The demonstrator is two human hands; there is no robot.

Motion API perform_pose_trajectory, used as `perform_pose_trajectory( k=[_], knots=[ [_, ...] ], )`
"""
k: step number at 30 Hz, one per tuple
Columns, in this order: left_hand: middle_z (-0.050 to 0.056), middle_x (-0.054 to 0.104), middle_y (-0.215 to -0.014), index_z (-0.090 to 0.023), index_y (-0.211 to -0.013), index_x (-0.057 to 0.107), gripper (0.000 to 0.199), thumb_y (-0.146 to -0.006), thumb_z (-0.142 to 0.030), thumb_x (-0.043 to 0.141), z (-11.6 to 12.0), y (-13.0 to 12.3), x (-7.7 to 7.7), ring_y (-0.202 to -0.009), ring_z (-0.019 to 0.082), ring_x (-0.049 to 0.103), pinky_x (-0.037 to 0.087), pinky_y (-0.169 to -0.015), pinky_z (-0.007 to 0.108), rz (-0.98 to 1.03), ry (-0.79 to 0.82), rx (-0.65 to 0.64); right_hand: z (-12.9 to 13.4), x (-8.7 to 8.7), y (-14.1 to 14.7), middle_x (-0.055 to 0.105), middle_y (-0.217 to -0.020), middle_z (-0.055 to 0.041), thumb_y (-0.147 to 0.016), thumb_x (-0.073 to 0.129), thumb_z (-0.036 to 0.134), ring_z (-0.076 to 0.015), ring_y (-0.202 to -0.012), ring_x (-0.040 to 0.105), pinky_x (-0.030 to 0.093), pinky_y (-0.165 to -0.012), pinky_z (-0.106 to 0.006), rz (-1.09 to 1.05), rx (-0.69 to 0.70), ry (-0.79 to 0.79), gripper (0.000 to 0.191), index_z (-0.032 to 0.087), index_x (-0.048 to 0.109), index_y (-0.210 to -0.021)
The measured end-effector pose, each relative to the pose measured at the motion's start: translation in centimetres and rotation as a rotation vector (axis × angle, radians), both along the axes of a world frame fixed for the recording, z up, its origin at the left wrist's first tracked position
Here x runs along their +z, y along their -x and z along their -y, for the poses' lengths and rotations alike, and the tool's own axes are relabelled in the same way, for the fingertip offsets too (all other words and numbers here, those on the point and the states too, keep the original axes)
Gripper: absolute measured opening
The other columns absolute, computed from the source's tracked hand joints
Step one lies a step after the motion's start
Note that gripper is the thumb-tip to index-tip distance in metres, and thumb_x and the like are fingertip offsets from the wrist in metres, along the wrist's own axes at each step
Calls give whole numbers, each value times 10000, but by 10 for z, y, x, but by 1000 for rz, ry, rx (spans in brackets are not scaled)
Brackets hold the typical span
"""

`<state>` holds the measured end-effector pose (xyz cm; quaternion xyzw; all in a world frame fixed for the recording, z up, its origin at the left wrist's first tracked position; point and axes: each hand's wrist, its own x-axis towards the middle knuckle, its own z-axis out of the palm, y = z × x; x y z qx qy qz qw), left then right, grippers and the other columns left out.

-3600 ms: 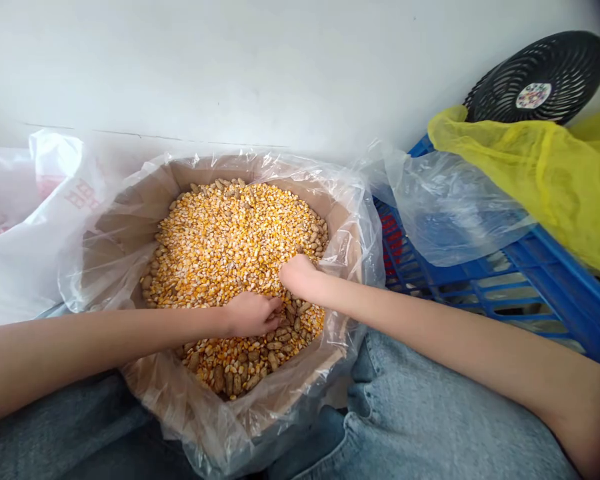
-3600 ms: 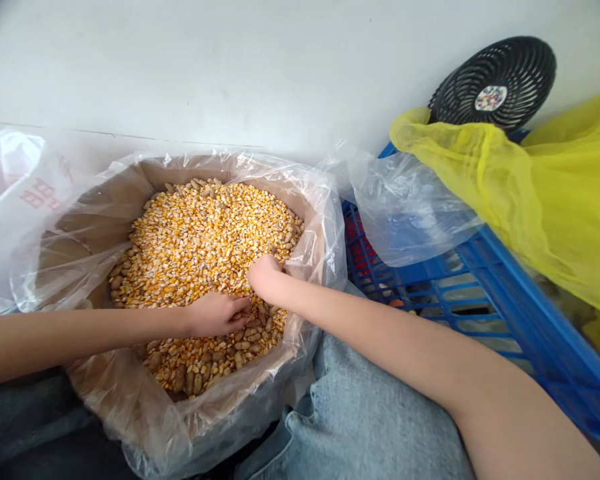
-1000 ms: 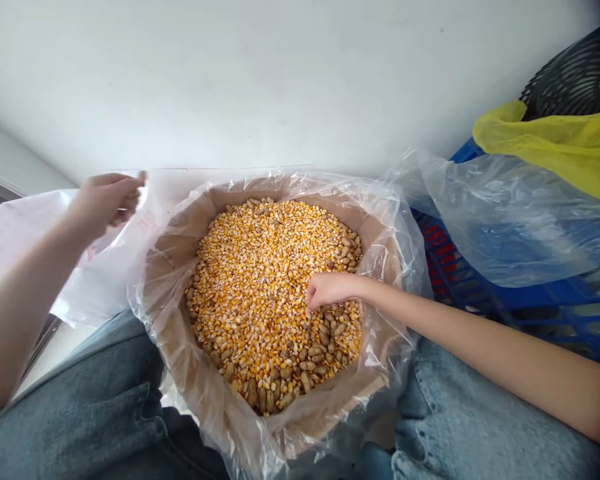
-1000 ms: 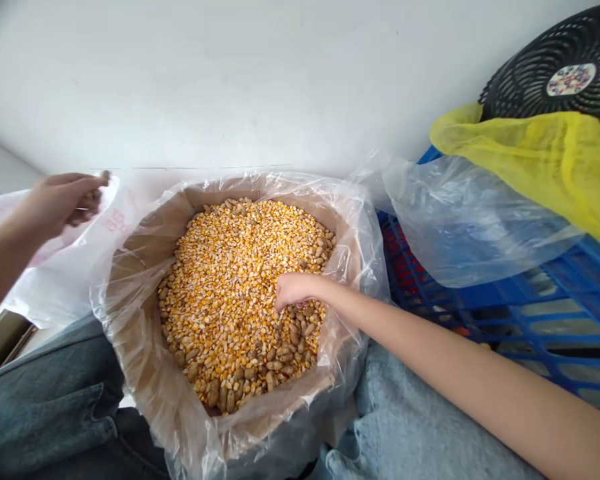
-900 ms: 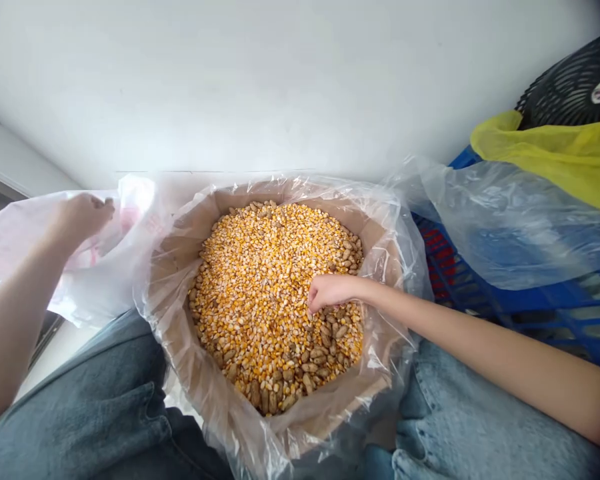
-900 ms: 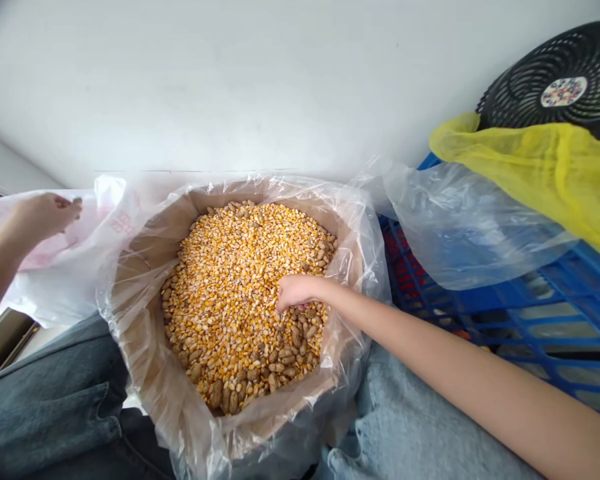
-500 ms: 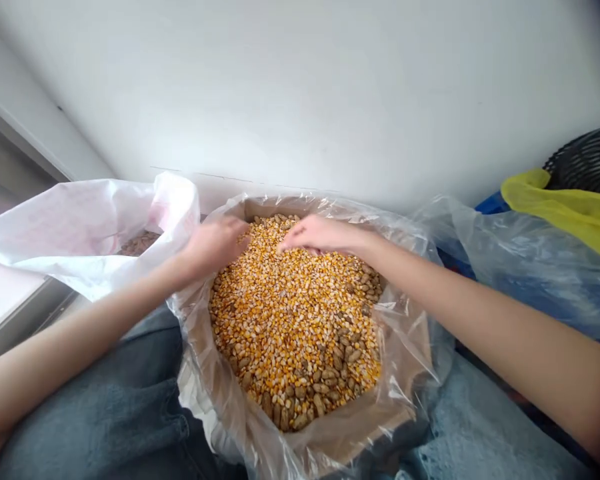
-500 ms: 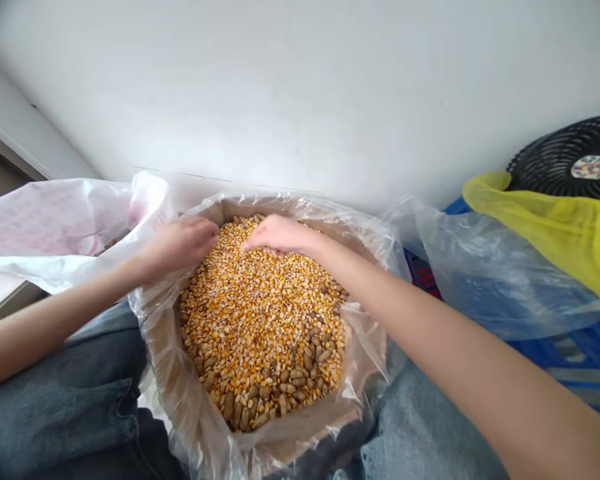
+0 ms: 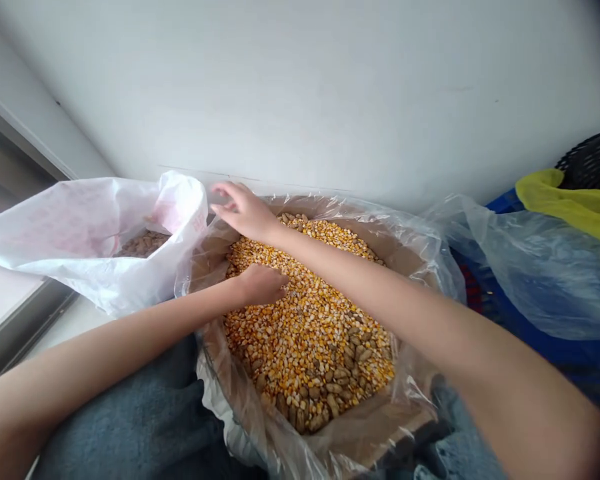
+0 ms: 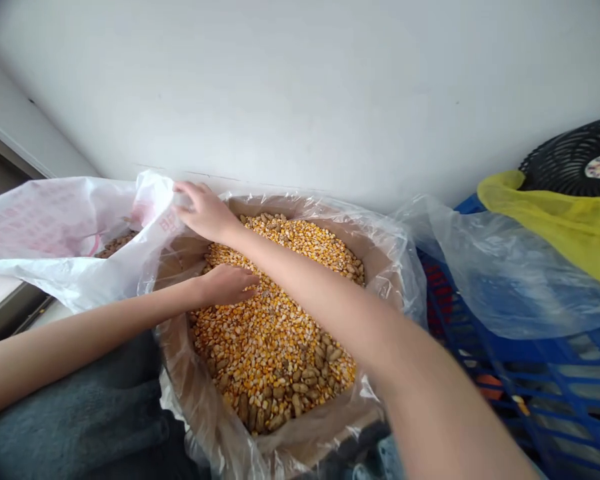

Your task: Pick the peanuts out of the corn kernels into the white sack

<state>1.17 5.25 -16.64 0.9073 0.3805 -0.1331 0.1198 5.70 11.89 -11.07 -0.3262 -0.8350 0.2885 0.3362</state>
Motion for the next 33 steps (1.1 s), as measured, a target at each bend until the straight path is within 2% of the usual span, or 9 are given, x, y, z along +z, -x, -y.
perform_pose_trajectory(
  k=[2,5,9,14,16,19,25,29,33],
  knots=[
    [91,610,-899,-191,-934,548,314,-800,-355,316,-3,6,-9,-805,231,583,463,-640,352,-39,6,-10,17,-18,-55,573,-930,-51,-800,391,297,-101,-731,502,378,-685,-224,147,29,-6,264,143,557,-937],
    [91,611,-877,-180,-897,546,306,-802,-349,309,-3,6,-16,-751,221,591,454,-594,323,-42,-44,-18,43,-45,-124,595,-674,-12,-797,397,310,-96,-568,483,342,-560,-223,540,108,216,264,150,604,-762],
    [78,614,-834,-169,-850,556,299,-816,-322,301,7,-10,-11,-697,184,585,420,-574,269,-38,-78,-68,76,-74,-168,612,-680,-19,-760,445,300,-103,-570,506,324,-522,-209,793,168,366,230,160,626,-782],
    [39,616,-798,-204,-832,577,237,-808,-308,365,36,-32,-7,-658,139,562,360,-523,224,103,139,-404,112,-76,-174,634,-734,-49,-690,498,311,-154,-636,561,351,-532,-230,1020,362,282,232,184,641,-820],
    [33,618,-798,-220,-854,582,198,-783,-325,430,51,-37,-12,-661,137,558,353,-524,225,140,236,-535,124,-74,-172,639,-745,-68,-680,501,317,-179,-659,577,373,-537,-244,1081,438,272,258,179,641,-847],
    [30,626,-836,-242,-928,570,233,-736,-358,507,71,-42,-24,-677,146,562,358,-538,233,131,330,-646,141,-74,-169,644,-789,-92,-673,501,328,-207,-697,592,405,-549,-266,1075,489,287,312,175,622,-916],
    [36,640,-796,-212,-876,590,187,-784,-262,435,82,-46,-43,-627,148,566,370,-523,243,110,236,-665,168,-77,-151,645,-842,-120,-692,456,390,-250,-741,606,443,-560,-293,995,246,533,363,151,621,-911],
    [25,647,-730,-225,-846,608,188,-777,-273,439,81,-46,-43,-564,144,560,371,-505,238,73,242,-639,177,-83,-141,645,-871,-124,-648,496,357,-272,-786,603,465,-591,-322,985,164,580,376,152,619,-937],
    [34,654,-729,-219,-810,625,215,-779,-279,421,80,-46,-39,-582,146,567,386,-532,231,18,284,-598,176,-84,-128,646,-865,-127,-639,502,309,-271,-793,601,474,-610,-329,1025,165,621,337,141,646,-894]
  ],
)
